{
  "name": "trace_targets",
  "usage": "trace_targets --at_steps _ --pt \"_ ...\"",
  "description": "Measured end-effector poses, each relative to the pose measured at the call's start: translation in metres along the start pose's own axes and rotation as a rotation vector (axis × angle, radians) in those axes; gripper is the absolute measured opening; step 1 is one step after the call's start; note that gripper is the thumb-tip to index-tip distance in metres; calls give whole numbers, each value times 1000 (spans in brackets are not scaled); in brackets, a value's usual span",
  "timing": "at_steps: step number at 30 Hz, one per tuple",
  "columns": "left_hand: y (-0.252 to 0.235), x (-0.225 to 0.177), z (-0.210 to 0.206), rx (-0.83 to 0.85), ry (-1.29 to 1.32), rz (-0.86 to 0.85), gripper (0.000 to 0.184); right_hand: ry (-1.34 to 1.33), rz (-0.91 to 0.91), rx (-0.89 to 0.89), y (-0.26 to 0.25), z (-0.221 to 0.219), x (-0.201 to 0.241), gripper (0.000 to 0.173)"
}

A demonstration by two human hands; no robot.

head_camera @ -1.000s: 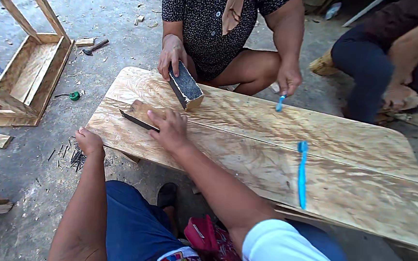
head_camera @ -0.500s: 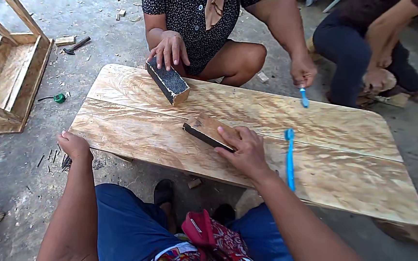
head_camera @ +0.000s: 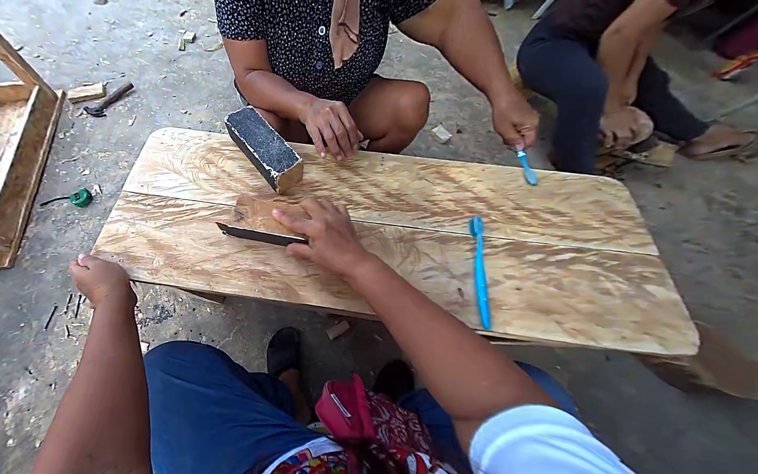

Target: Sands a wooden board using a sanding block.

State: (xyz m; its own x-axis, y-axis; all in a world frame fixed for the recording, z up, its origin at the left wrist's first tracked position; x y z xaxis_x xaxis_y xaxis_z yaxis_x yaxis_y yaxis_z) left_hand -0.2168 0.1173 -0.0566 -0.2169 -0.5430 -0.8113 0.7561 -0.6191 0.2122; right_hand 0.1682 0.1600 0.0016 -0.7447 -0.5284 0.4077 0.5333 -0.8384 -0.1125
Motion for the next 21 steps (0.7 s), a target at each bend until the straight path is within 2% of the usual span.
trace_targets --at_steps 3,6,8,10,12,15,18,21 --pt "5 -3 -2 17 14 -17 50 73 -96 -85 74 28 -55 56" --pt "4 -2 -1 5 17 -23 50 102 -144 -178 102 38 -70 52" --pt "0 2 -1 -26 55 -17 51 100 -117 -226 86 29 -51 50" --pt "-3 3 -2 -40 59 -12 51 77 -62 -233 46 10 -13 50" --pt "-3 4 -1 -35 28 -3 51 48 -32 -190 -3 -14 26 52" --pt "-4 1 -1 -13 -31 6 50 2 -93 16 -56 -35 58 55" --pt "-7 2 0 7 -36 -25 51 0 -68 31 -44 -30 57 57" --pt "-10 4 -1 2 -12 -46 51 58 -20 -125 22 -9 28 55"
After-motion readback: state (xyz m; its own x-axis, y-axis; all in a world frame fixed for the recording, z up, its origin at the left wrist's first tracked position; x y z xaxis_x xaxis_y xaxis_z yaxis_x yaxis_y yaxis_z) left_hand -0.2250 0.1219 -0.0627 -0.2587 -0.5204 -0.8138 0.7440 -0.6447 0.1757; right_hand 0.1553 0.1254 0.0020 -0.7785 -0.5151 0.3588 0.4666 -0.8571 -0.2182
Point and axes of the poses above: each hand's wrist, its own y-axis away from the middle knuckle, its own z-axis out of the back of the hand, x = y × z, the point moved 10 cm from there along -y, towards the middle knuckle, and after that the axes turned 10 degrees about x, right-handed, at the moved point
